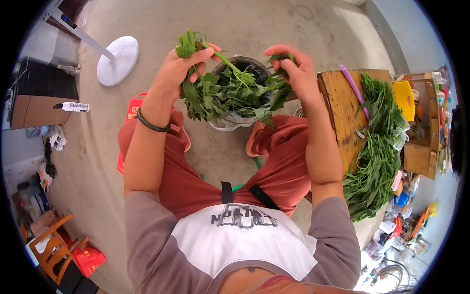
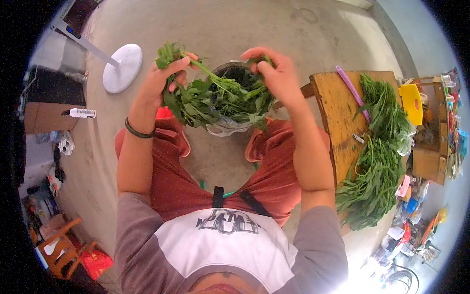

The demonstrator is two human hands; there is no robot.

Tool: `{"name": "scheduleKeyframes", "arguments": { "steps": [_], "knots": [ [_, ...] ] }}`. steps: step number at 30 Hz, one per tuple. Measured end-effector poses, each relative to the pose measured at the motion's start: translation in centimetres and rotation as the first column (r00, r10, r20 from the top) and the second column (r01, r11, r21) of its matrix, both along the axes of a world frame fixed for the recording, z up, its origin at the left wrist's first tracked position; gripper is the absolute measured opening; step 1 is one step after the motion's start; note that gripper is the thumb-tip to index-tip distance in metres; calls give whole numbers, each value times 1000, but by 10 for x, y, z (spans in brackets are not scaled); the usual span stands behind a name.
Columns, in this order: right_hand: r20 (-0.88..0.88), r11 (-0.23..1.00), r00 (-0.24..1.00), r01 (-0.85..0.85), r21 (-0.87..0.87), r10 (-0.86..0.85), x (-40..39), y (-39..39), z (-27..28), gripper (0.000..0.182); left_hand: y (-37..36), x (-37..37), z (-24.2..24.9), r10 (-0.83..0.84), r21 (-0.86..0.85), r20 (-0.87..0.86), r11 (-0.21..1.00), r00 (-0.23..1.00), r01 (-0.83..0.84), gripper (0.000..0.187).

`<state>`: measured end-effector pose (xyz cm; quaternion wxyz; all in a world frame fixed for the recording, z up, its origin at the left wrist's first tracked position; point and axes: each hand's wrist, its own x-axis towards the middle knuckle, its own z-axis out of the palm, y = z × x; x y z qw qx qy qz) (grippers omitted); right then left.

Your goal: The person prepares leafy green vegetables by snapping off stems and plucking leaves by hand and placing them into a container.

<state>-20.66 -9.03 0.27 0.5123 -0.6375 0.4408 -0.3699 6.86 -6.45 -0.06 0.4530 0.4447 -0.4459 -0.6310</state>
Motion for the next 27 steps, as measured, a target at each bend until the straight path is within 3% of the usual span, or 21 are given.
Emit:
{"name": "scheduleKeyframes", "arguments": {
  "steps": [3,4,8,11,16,19,25,27],
  "knots": [
    [-90,975,989,-130,-181,115,18,11,-14,23,-1,-1,-4,8,33,-72,999,997,-6,26],
    [-142,919,986,-139,-370,92,26,14,-16,21,-1,-1,-5,11,45,-99,999,995,-7,25],
    [-298,919,948,-214,-332,113,35,20,-13,22,-1,-5,-6,43,59,-106,998,993,-37,27],
    [-322,911,943,-208,-355,90,35,25,-9,24,-1,-9,-8,93,79,-122,993,988,-84,29],
    [-352,821,931,-128,-556,-94,46,25,-24,20,1,-19,-9,180,107,-126,980,976,-167,28],
    [-341,786,932,-119,-606,-123,47,25,-26,18,2,-22,-14,185,128,-18,975,983,-181,29],
    [-306,789,944,-96,-607,-120,44,25,-27,15,13,-41,-4,123,-161,178,982,976,-94,23],
    [-316,776,938,-95,-624,-140,45,26,-26,14,12,-41,-6,140,-160,164,981,976,-113,21]
  ]
}}
